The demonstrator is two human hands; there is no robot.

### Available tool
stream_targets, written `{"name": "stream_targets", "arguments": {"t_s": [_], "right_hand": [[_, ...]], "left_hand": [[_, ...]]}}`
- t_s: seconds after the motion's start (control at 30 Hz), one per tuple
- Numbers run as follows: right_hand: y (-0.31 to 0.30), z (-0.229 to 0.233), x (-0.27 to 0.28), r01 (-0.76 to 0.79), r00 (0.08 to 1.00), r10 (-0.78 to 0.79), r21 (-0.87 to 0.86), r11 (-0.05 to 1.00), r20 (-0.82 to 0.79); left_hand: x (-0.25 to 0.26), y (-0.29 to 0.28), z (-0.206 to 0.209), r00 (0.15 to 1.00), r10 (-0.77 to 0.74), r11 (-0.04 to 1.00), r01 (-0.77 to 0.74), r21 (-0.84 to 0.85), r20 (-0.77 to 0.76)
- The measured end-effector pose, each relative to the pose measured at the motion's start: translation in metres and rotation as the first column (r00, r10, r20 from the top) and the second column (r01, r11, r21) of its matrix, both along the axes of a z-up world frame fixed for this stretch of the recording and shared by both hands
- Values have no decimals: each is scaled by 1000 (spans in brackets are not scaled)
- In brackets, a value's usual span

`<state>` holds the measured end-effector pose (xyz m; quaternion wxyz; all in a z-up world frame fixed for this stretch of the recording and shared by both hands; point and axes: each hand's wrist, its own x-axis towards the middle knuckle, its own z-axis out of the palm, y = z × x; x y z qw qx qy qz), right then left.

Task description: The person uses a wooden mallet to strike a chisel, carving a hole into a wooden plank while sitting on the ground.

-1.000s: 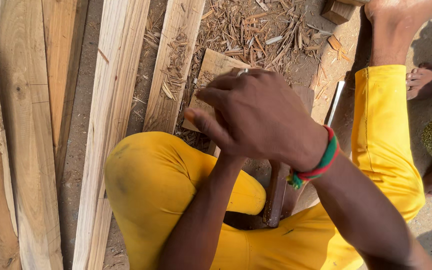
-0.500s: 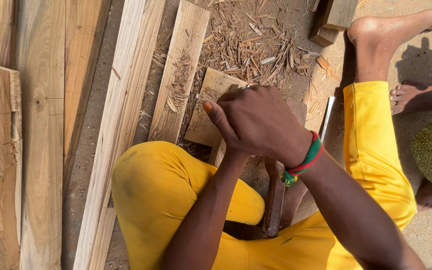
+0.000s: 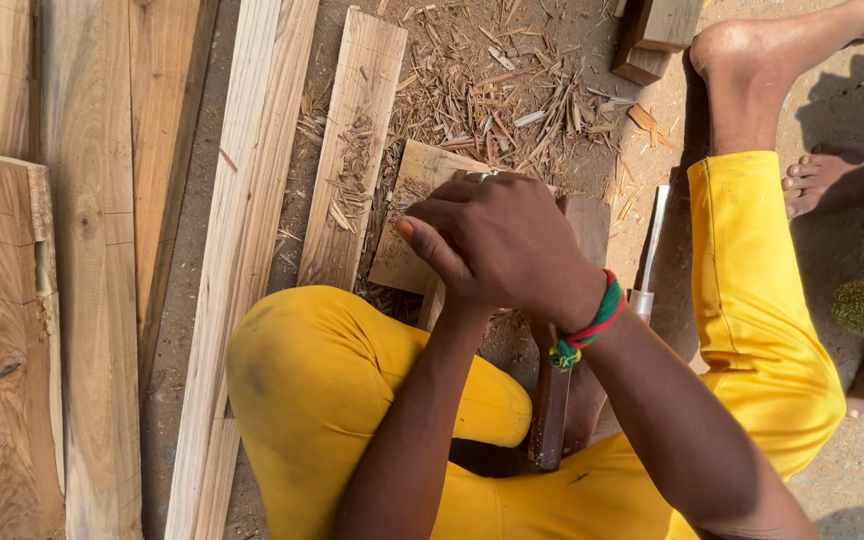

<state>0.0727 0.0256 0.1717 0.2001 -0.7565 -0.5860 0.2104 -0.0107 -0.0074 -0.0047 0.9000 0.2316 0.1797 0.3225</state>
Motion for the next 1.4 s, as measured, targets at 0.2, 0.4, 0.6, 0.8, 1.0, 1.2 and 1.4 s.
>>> {"name": "stream_targets", "arguments": {"t_s": [0.2,0.4,0.6,0.8,1.0,1.2,1.4], "right_hand": [[-32,-7,-10,131,989,-121,145,981,-80],[-96,-10,-12,647,738,-478,297,702,-477],[-162,-8,-9,895,387,-600,129,427,-700],[-157,-11,-19,825,517,-615,153,545,-595],[-114,19,-23,601,792,-533,229,765,-299],[-63,80,-15,350,937,-328,338,873,-123],[-20,111,-3,122,992,-127,361,924,-11]], "left_hand": [[-15,13,17,940,-13,803,212,557,-340],[-2,71,98,888,155,775,163,611,-434],[-16,99,135,940,136,775,96,624,-313],[-8,95,116,947,149,718,95,689,-285],[1,82,98,912,207,702,114,703,-355],[2,72,93,890,328,660,24,751,-316],[-5,68,86,941,175,654,110,749,-291]]}}
